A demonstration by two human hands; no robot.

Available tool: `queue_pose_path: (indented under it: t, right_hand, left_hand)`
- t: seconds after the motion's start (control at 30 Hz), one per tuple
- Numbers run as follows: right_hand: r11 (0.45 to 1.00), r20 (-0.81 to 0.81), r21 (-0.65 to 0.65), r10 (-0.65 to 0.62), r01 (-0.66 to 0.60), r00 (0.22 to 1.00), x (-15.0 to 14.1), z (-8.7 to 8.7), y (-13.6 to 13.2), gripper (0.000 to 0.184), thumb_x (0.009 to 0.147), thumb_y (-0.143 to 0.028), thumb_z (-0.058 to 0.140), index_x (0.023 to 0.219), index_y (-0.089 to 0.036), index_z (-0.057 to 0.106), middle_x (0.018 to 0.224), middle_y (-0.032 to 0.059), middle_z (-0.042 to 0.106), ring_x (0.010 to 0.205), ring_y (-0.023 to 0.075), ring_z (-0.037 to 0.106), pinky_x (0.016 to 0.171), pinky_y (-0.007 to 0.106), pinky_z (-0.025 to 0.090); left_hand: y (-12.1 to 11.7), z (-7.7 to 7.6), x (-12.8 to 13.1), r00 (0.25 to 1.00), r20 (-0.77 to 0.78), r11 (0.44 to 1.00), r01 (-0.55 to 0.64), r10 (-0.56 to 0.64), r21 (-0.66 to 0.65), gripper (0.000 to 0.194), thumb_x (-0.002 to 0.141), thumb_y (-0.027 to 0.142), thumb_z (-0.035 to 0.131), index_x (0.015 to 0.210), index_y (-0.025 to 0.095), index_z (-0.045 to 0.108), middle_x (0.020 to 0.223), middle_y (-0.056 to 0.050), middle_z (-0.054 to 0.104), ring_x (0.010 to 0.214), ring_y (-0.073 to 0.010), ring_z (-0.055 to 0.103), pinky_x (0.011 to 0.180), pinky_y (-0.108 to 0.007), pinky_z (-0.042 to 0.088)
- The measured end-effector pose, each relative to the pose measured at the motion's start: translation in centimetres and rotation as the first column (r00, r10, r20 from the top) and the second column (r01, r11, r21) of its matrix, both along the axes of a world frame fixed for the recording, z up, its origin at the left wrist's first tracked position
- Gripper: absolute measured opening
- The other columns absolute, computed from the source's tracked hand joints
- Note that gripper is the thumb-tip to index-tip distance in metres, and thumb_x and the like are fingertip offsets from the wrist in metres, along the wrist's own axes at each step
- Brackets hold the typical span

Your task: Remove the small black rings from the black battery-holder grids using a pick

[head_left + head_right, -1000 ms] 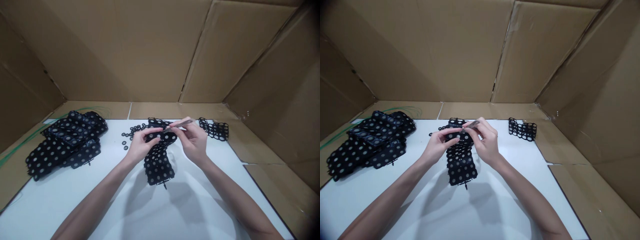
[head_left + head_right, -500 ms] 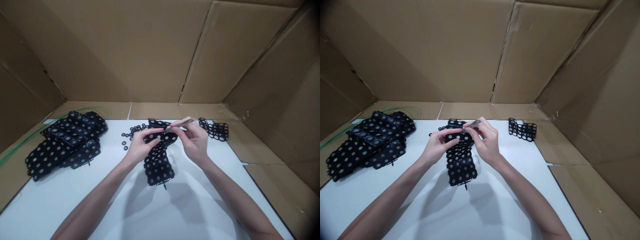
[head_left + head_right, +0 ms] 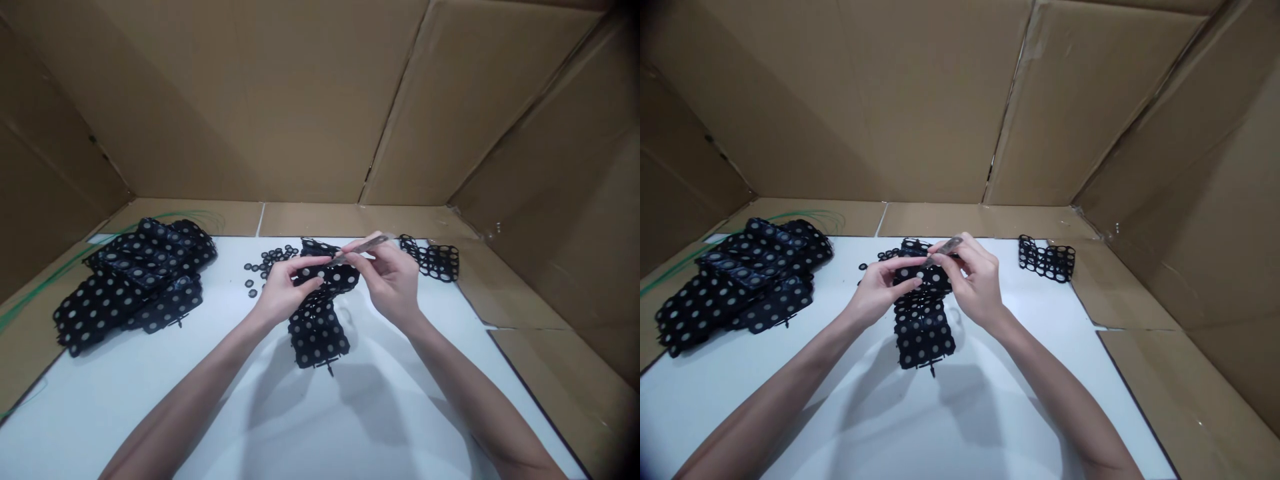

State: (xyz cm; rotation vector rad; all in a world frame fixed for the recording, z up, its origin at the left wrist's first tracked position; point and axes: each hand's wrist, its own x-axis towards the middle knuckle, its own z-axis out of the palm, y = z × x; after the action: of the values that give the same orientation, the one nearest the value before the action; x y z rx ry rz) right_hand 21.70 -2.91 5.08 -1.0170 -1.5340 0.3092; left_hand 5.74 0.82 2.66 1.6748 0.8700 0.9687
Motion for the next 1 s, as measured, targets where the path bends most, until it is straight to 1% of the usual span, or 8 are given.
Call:
queue_pose_path:
  t: [0.23,0.47,0.63,0.77,0.87,0.97,1.0]
  right_hand:
    - [1.0,0.054,0.017,-0.018,0.017,0.998,0.1,0.2,-0.2,0.011,0.079,-0.014,0.055,0.078,-0.021,0.064,0.077,0.0016,0.061,0.07,0.0131,0.057,0.052,0.025,0.048]
    - [1.0,0.019,0.007,-0.021,0.021,1.0,0.0,0.1,-0.1,0.011,0.079,-0.014,0.055,0.078,-0.02,0.064,0.077,0.0016,0.06,0.069,0.0132,0.058,0.053,0.025,0.048]
    - [0.999,0.068,0.037,-0.011,0.008,0.998,-0.1,0.0,-0.2,0.014,0.079,-0.012,0.054,0.081,-0.021,0.064,0.079,0.0019,0.061,0.071,0.0133,0.057,0.053,0.025,0.047]
    - [0.996,0.15,0.084,-0.002,-0.011,0.989,-0.5,-0.7,0.1,0.017,0.08,-0.012,0.052,0.084,-0.023,0.064,0.079,0.0022,0.061,0.072,0.014,0.057,0.059,0.027,0.048]
    - [0.994,0.226,0.106,-0.004,-0.021,0.974,-1.0,-1.4,0.4,0.018,0.081,-0.013,0.05,0.084,-0.022,0.065,0.075,0.0026,0.06,0.067,0.0133,0.056,0.058,0.027,0.047]
    - [0.996,0.243,0.081,0.013,-0.034,0.97,-1.1,-1.4,0.5,0.018,0.082,-0.014,0.049,0.08,-0.021,0.065,0.072,0.0026,0.059,0.064,0.0127,0.055,0.055,0.026,0.048]
    - [0.997,0.209,0.075,0.002,-0.018,0.978,-1.0,-1.2,0.4,0.017,0.082,-0.014,0.049,0.079,-0.021,0.065,0.073,0.0025,0.059,0.066,0.0132,0.057,0.057,0.026,0.049]
  left_hand:
    - [0.1,0.1,-0.1,1.0,0.003,1.0,0.0,0.0,0.012,0.03,0.071,0.015,0.06,0.099,0.023,0.066,0.108,-0.003,0.065,0.103,-0.0198,0.057,0.093,-0.037,0.039]
    - [0.1,0.2,-0.1,1.0,0.003,1.0,-0.005,0.005,0.018,0.03,0.071,0.015,0.06,0.099,0.024,0.066,0.107,-0.003,0.066,0.101,-0.0206,0.057,0.092,-0.038,0.039]
    - [0.0,0.1,-0.1,1.0,0.014,1.0,0.015,-0.016,0.027,0.031,0.071,0.014,0.059,0.1,0.023,0.066,0.107,-0.004,0.065,0.102,-0.0199,0.057,0.094,-0.038,0.038]
    - [0.2,-0.3,-0.1,0.999,0.04,1.0,0.013,-0.013,-0.006,0.031,0.07,0.013,0.06,0.099,0.023,0.066,0.107,-0.003,0.066,0.101,-0.0199,0.057,0.093,-0.037,0.038]
    - [0.4,-0.6,-0.1,0.997,0.077,0.999,0.02,-0.016,-0.049,0.031,0.069,0.013,0.061,0.098,0.021,0.067,0.105,-0.005,0.066,0.1,-0.0207,0.058,0.092,-0.037,0.039]
    - [0.6,-0.6,0.0,0.994,0.105,0.997,0.031,-0.023,-0.077,0.031,0.068,0.013,0.062,0.097,0.02,0.067,0.105,-0.005,0.066,0.101,-0.0212,0.057,0.093,-0.037,0.038]
    - [0.7,-0.6,0.0,0.994,0.109,0.996,0.032,-0.022,-0.087,0.032,0.067,0.014,0.062,0.098,0.021,0.067,0.107,-0.005,0.066,0.103,-0.0214,0.056,0.094,-0.037,0.037]
